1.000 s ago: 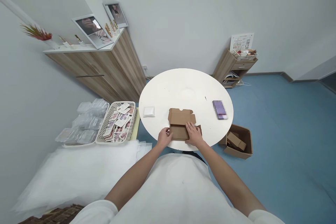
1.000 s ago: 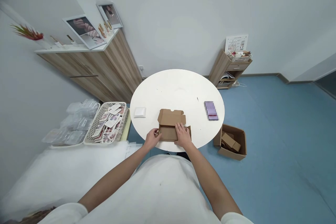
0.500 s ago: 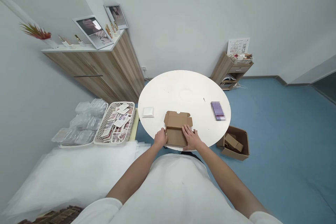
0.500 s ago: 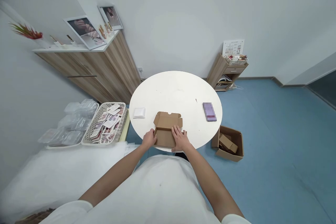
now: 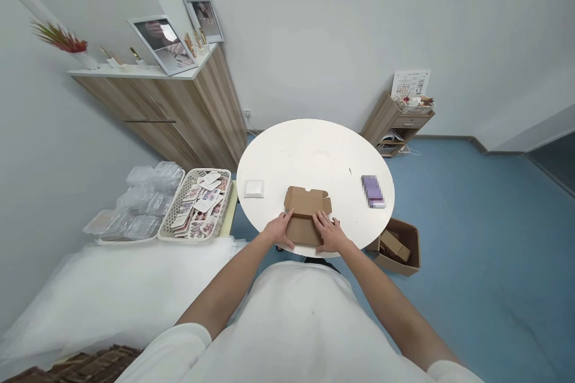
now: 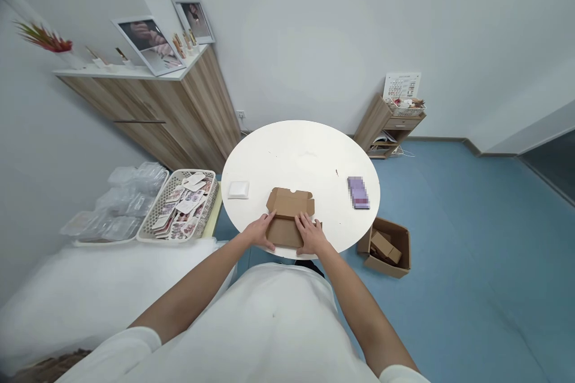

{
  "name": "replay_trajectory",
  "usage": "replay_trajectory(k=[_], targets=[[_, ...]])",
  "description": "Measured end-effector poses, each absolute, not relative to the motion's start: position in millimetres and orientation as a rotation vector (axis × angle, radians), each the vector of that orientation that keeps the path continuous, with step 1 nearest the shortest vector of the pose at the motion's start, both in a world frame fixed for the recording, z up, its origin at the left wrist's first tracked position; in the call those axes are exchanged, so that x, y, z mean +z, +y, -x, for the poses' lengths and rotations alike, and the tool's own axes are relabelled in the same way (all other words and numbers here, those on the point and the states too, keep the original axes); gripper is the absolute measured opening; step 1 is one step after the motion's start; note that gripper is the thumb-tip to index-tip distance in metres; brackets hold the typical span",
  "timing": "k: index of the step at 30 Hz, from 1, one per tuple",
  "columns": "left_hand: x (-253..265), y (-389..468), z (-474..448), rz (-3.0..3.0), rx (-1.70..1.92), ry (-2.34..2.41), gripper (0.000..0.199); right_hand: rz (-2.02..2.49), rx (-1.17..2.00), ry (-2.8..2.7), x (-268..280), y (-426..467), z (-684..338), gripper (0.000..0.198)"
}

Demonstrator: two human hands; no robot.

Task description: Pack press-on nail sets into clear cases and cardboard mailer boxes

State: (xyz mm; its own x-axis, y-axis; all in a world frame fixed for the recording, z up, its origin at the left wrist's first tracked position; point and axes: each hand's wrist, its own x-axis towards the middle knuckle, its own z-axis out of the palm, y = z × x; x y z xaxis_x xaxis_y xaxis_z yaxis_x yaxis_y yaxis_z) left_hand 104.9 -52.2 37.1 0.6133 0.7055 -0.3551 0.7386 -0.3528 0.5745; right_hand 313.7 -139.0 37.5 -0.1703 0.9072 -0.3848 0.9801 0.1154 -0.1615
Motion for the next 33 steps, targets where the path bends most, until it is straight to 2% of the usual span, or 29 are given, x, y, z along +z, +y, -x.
replay_trajectory(k=[3, 7, 10, 12, 14, 21, 24, 28, 33], targets=[[33, -51, -110, -2.11, -0.027, 1.123, 0.121, -2.017, -0.539, 2.236, 38, -146, -315, 0.11], [30, -54, -112, -2.124, -0.039, 1.159, 0.121, -2.753, -0.576, 1.843, 25, -170, -325, 0.086], [31, -55, -115, -2.132, -0.063, 1.182, 0.121, -3.138, -1.073, 1.433, 13, -185, -337, 0.073], [31, -54, -118, -2.118, -0.062, 1.188, 0.121, -3.187, -1.422, 1.305, 12, -188, -343, 0.068], [31, -54, -121, -2.099, -0.051, 1.187, 0.122, -3.161, -1.581, 1.277, 17, -186, -347, 0.064], [26, -60, -131, -2.001, -0.002, 1.221, 0.124, -2.915, -1.391, 1.579, 36, -154, -341, 0.054], [24, -64, -135, -1.953, 0.039, 1.235, 0.123, -2.852, -1.166, 1.539, 33, -143, -344, 0.046], [23, -70, -146, -1.96, 0.015, 1.226, 0.122, -2.731, -1.027, 1.482, 24, -136, -353, 0.03], [25, -72, -172, -1.961, -0.034, 1.249, 0.123, -2.746, -0.932, 1.435, 21, -136, -372, 0.028]])
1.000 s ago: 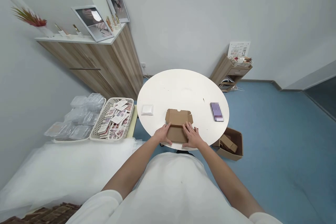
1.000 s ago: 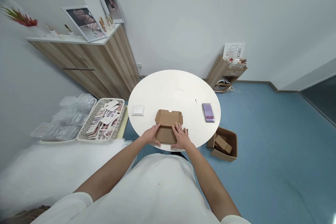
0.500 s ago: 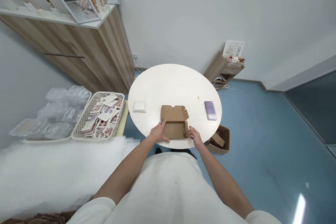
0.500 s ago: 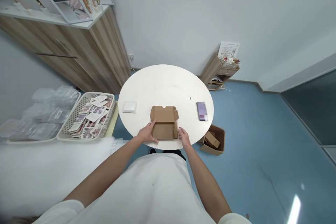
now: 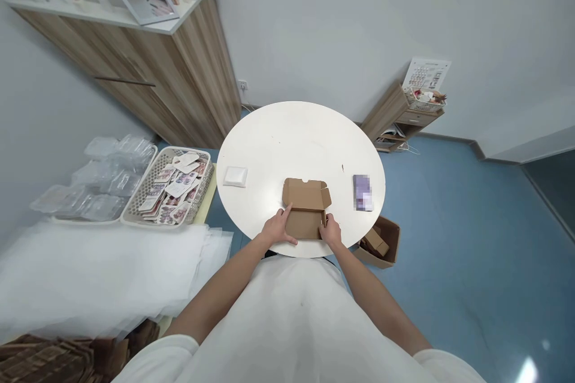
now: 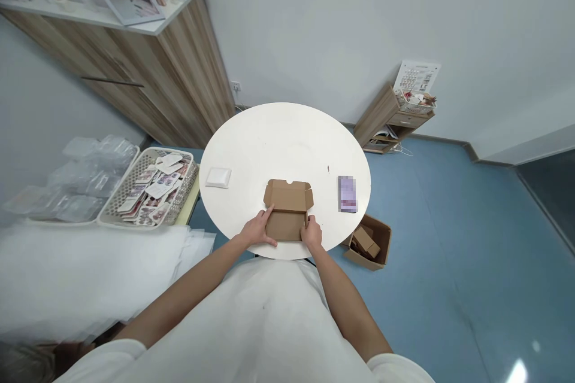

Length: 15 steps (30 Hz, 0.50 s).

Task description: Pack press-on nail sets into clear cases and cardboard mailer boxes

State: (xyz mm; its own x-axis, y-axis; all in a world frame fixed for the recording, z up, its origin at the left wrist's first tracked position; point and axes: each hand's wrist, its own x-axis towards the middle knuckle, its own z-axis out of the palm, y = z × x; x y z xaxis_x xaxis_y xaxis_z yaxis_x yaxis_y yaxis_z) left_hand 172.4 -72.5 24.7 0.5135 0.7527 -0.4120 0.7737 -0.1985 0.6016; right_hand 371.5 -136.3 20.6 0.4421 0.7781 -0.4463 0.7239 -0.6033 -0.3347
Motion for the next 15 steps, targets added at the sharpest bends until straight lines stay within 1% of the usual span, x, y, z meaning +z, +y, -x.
replay_trajectory(k=[4, 8, 10, 13, 15], targets=[[27, -73, -194, -1.895, -0.007, 1.289, 0.123, 2.547, 0.91, -1.307, 26, -135, -393, 0.034], [24, -83, -206, -1.805, 0.204, 1.296, 0.123, 2.398, 0.943, -1.335, 27, -140, -409, 0.046], [21, -91, -211, -1.755, 0.29, 1.3, 0.114, 2.353, 0.933, -1.366, 24, -145, -413, 0.047], [18, -99, -219, -1.706, 0.336, 1.306, 0.093, 2.388, 0.937, -1.376, 19, -148, -417, 0.045], [17, -100, -226, -1.673, 0.337, 1.308, 0.086, 2.439, 0.93, -1.362, 16, -145, -420, 0.045]])
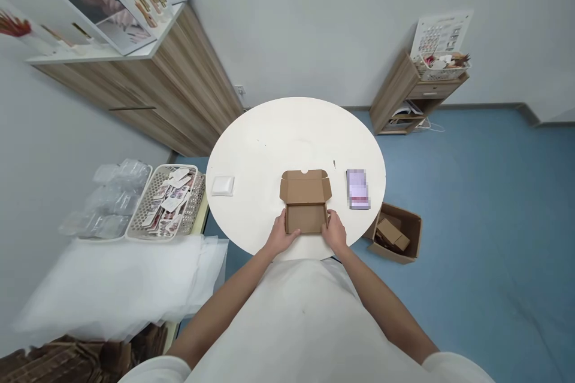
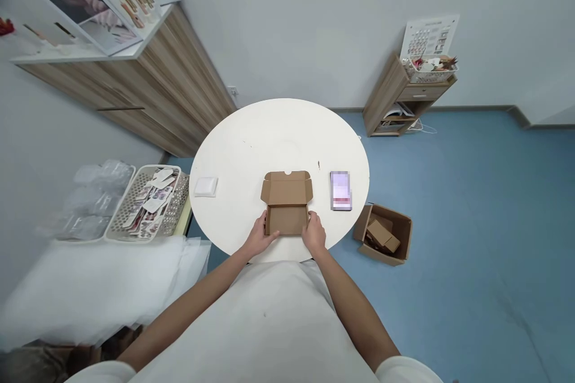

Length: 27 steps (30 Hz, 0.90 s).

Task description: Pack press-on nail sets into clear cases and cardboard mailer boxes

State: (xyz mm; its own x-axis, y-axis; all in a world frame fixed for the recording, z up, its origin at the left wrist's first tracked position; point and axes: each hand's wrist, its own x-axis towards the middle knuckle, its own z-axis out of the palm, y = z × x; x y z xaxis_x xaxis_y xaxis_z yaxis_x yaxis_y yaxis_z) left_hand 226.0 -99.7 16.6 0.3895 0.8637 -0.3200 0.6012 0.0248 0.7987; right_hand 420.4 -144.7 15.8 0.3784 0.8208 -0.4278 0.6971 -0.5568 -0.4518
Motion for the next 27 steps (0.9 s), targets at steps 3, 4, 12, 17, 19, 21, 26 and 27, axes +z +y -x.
replay_trajectory(k=[3, 4, 12, 17, 19, 21, 26, 27], targets=[[16, -95, -238, -1.636, 0.325, 1.308, 0.088, 2.488, 0.905, -1.348, 15, -133, -428, 0.048], [16, -92, -242, -1.628, 0.323, 1.314, 0.089, 2.496, 0.905, -1.344, 15, -129, -431, 0.049], [15, -66, -263, -1.479, 0.396, 1.289, 0.088, 2.466, 0.935, -1.273, 19, -115, -445, 0.054], [12, -67, -266, -1.292, 0.51, 1.218, 0.09, 2.444, 0.922, -1.233, 22, -116, -448, 0.053], [11, -69, -266, -1.238, 0.537, 1.227, 0.091, 2.416, 0.92, -1.228, 23, -117, -448, 0.053], [11, -71, -264, -1.225, 0.54, 1.255, 0.093, 2.386, 0.927, -1.224, 23, -119, -448, 0.054], [13, -73, -261, -1.257, 0.466, 1.291, 0.093, 2.339, 0.934, -1.197, 19, -123, -450, 0.061], [13, -72, -261, -1.265, 0.453, 1.293, 0.093, 2.336, 0.931, -1.192, 18, -124, -450, 0.061]])
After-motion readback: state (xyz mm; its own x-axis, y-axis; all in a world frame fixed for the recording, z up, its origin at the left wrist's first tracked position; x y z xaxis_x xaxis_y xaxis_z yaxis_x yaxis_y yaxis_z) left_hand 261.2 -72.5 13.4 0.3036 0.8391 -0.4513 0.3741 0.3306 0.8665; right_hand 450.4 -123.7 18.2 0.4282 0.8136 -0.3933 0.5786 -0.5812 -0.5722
